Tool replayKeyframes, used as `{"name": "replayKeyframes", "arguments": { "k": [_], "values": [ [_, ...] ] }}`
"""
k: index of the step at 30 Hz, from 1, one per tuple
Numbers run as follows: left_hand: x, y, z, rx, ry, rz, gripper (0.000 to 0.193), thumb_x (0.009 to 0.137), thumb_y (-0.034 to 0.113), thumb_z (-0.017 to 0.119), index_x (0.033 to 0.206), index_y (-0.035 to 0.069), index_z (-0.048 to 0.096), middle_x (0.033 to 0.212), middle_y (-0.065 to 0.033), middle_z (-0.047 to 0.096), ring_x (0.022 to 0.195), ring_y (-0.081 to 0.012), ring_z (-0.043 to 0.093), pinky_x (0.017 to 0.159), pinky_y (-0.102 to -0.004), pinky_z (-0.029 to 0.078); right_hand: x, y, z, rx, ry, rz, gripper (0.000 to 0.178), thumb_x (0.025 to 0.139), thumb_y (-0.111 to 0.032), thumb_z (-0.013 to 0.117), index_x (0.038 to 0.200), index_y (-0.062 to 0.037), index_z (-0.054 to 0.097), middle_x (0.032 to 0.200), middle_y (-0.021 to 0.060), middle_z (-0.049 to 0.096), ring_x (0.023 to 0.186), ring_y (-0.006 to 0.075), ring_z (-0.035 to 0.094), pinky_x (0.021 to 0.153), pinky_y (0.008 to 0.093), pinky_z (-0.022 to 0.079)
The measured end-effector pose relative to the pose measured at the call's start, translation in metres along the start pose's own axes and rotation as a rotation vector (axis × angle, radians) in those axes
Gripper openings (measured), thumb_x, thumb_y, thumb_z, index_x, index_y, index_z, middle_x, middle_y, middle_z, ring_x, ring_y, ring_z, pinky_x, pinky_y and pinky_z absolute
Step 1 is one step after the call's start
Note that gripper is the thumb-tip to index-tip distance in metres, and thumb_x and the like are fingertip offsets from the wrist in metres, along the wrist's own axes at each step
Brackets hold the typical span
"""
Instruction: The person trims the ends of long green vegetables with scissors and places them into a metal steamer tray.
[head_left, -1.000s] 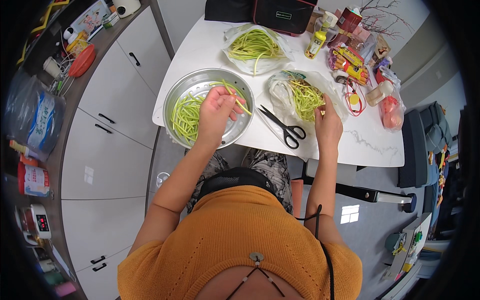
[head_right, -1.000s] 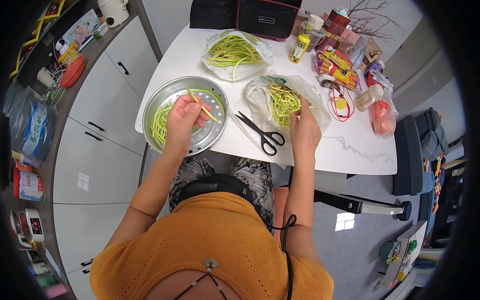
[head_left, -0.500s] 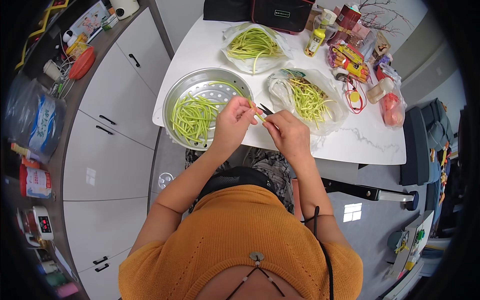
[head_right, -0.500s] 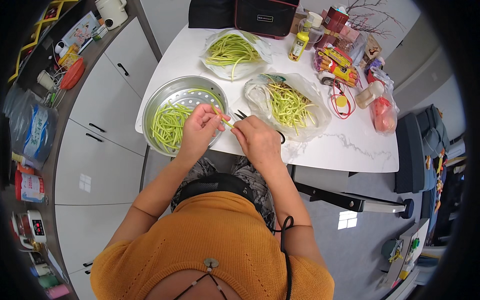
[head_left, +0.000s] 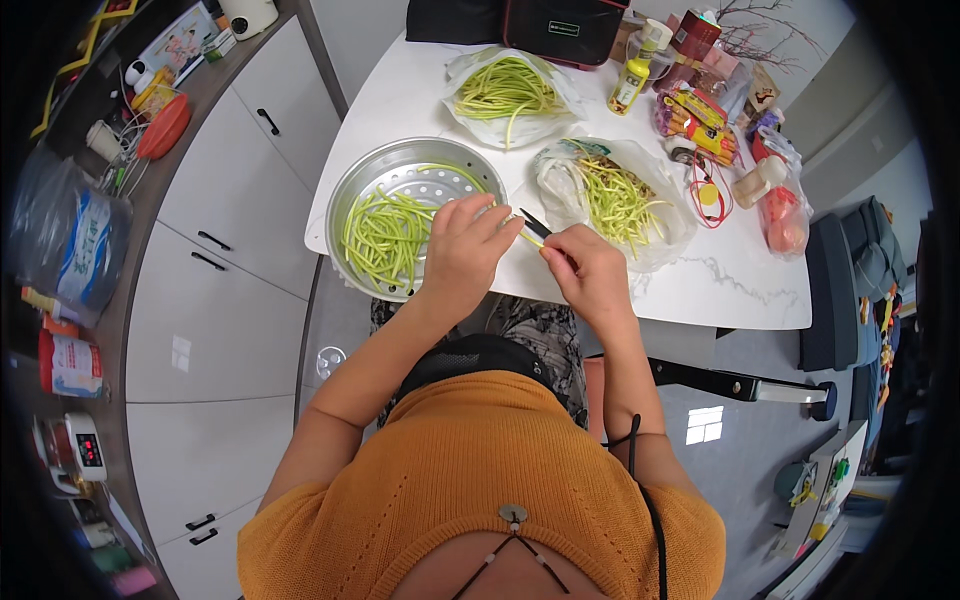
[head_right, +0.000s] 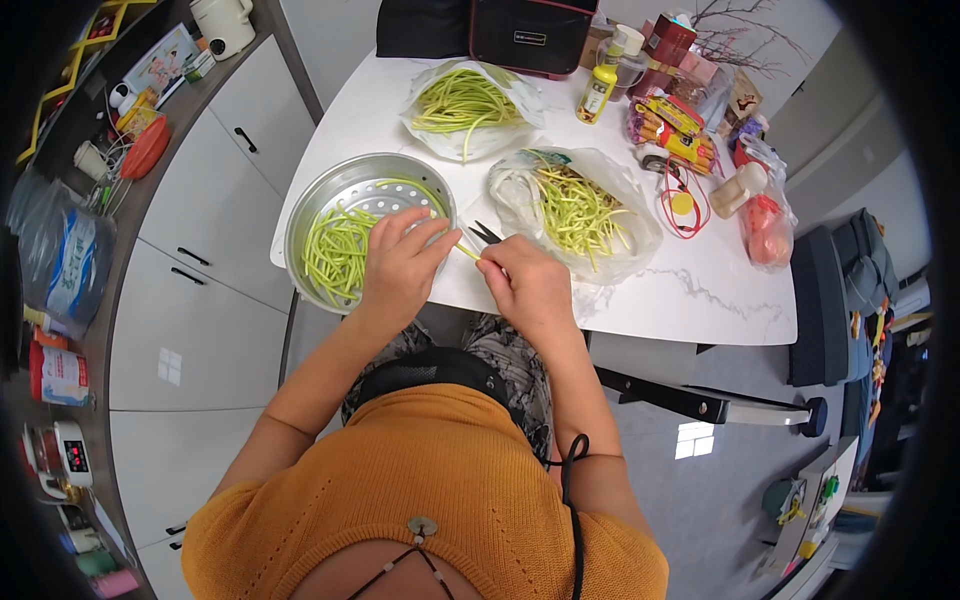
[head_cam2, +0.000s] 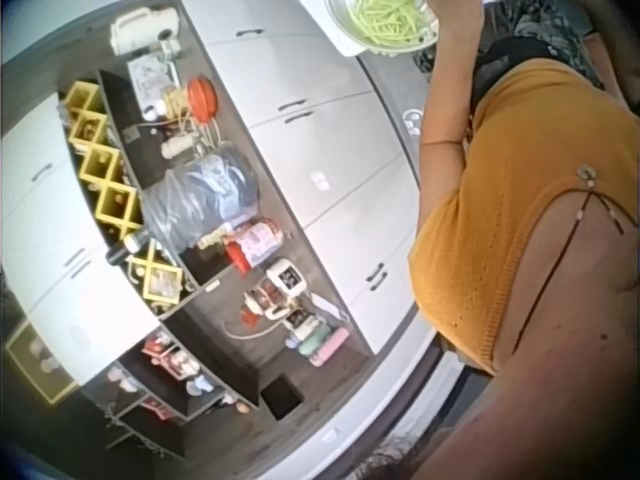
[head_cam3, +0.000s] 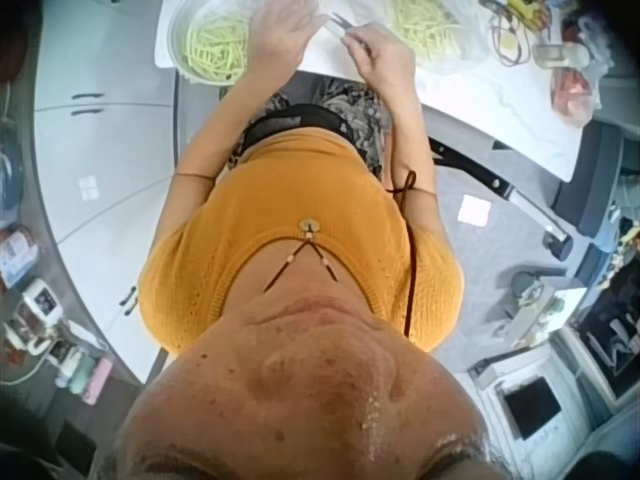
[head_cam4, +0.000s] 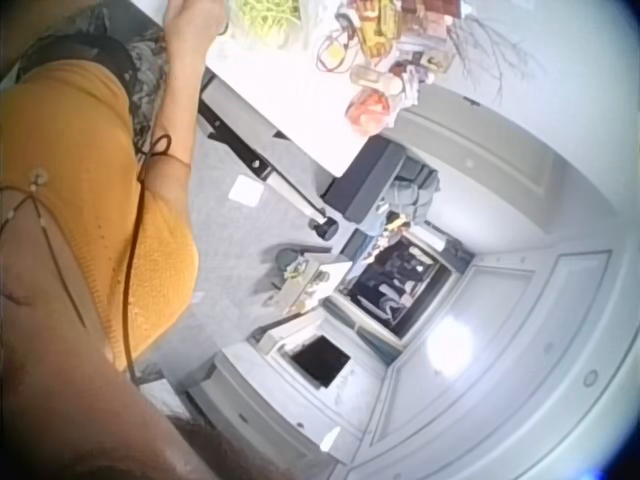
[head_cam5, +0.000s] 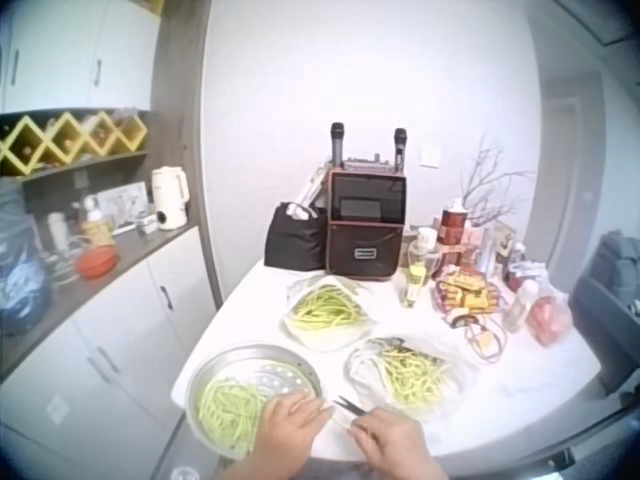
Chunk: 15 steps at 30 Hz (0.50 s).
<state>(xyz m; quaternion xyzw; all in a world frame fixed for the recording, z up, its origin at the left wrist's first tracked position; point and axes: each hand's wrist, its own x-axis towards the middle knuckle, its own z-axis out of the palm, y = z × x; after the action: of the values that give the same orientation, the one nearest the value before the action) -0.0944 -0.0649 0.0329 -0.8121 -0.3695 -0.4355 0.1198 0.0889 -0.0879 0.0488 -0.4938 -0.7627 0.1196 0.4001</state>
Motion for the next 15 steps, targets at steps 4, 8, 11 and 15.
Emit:
{"name": "replayKeyframes", "arguments": {
  "k": [4,8,11,15],
  "values": [
    [-0.003,0.002,0.003,-0.148,-0.001,-0.065,0.021,0.069,0.004,0.068,0.09,0.007,0.067,0.085,-0.0039,0.064,0.082,-0.0223,0.058,0.075,-0.0345,0.043,-0.001,0.0,-0.002,0.118,0.055,0.023,0.005,0.079,-0.006,0.066,0.082,-0.0027,0.064,0.074,0.0073,0.059,0.058,0.0194,0.054,0.053,0.0281,0.043],
    [-0.005,0.01,0.006,-0.31,-0.007,-0.161,0.015,0.07,0.004,0.07,0.084,0.005,0.066,0.078,-0.0055,0.062,0.075,-0.0239,0.057,0.068,-0.0339,0.045,-0.001,-0.003,0.002,0.176,0.173,-0.001,0.004,0.078,-0.002,0.066,0.081,-0.0007,0.064,0.073,0.0073,0.058,0.056,0.0143,0.053,0.051,0.0247,0.042],
    [-0.008,0.018,0.01,-0.419,-0.005,-0.227,0.013,0.071,0.004,0.071,0.082,0.004,0.065,0.076,-0.007,0.062,0.073,-0.0253,0.057,0.065,-0.0341,0.045,-0.003,-0.003,0.004,0.197,0.227,0.001,0.005,0.077,-0.002,0.067,0.081,-0.001,0.064,0.074,0.007,0.059,0.056,0.0134,0.053,0.051,0.0238,0.042],
    [-0.009,0.024,0.015,-0.55,-0.035,-0.293,0.011,0.072,0.004,0.071,0.081,0.003,0.064,0.076,-0.0087,0.062,0.071,-0.0264,0.056,0.061,-0.0335,0.045,-0.006,-0.001,0.007,0.262,0.271,0.02,0.004,0.078,-0.001,0.067,0.08,-0.001,0.064,0.074,0.0056,0.059,0.057,0.0109,0.051,0.051,0.0214,0.039]
  ]
}}
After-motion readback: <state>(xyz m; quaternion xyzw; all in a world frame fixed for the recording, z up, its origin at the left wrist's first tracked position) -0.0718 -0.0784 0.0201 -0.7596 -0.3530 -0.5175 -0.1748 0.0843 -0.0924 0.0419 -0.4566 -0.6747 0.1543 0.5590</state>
